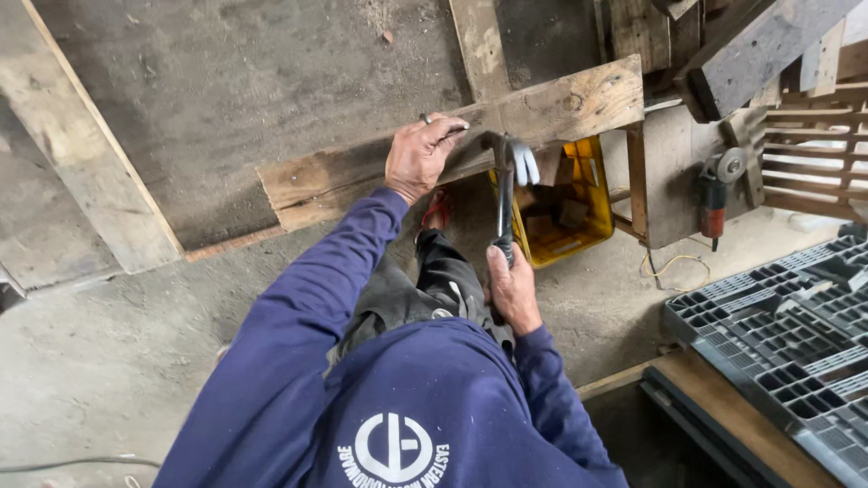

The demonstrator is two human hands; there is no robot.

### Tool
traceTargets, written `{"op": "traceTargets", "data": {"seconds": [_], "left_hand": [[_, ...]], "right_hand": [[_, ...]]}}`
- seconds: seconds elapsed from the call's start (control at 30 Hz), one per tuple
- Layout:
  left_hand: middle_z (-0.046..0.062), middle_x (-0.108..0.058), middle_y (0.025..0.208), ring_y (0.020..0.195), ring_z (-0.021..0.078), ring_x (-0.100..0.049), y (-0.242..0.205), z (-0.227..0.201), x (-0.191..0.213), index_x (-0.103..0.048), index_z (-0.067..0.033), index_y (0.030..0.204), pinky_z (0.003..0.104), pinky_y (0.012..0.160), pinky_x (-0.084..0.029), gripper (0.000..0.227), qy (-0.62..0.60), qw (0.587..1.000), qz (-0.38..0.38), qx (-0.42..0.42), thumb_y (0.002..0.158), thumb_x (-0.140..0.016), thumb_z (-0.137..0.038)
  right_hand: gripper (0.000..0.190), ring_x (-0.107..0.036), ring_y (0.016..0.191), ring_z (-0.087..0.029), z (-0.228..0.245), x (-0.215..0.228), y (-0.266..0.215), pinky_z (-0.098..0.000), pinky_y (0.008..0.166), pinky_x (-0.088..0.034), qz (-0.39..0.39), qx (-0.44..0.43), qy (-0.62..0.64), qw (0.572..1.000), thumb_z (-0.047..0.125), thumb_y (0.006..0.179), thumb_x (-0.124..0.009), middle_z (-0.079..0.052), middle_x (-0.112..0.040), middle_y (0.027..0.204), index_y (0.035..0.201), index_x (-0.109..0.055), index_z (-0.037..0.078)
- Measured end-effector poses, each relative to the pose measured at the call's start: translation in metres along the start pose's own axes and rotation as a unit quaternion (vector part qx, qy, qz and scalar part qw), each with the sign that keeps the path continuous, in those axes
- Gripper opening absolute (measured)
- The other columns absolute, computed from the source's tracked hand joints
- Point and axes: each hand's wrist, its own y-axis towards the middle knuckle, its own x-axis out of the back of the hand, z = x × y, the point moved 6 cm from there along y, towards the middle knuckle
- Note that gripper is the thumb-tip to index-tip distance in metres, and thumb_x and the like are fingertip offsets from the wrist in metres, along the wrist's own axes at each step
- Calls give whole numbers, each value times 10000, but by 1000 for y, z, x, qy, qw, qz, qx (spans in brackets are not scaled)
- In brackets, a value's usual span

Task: The person hammers nails into wooden planks using a hammer. They repeatedly position the planks, insert nails, and strike them to secure the wood pieces together.

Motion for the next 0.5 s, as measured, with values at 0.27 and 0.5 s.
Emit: {"op": "traceTargets", "data": {"seconds": [0.27, 0.5], "left_hand": [[103, -726, 976, 895, 315, -702, -2, 6, -7, -726, -128, 1095, 401, 758, -541, 136, 98, 993, 60, 5, 959, -726, -134], [97, -716, 990, 904, 299, -698, 0, -3, -2, -710, -115, 1112, 373, 808, -555, 145, 69, 993, 66, -67, 970, -687, -95]], "right_hand": [[266, -517, 550, -88, 47, -1, -34, -258, 491, -441, 33, 192, 127, 973, 310, 1041, -612, -21, -561, 723, 1049, -516, 62], [247, -500, 476, -103, 77, 0, -41, -272, 423, -416, -38, 2, -20, 999, 292, 998, -597, -13, -531, 647, 944, -554, 55]]}}
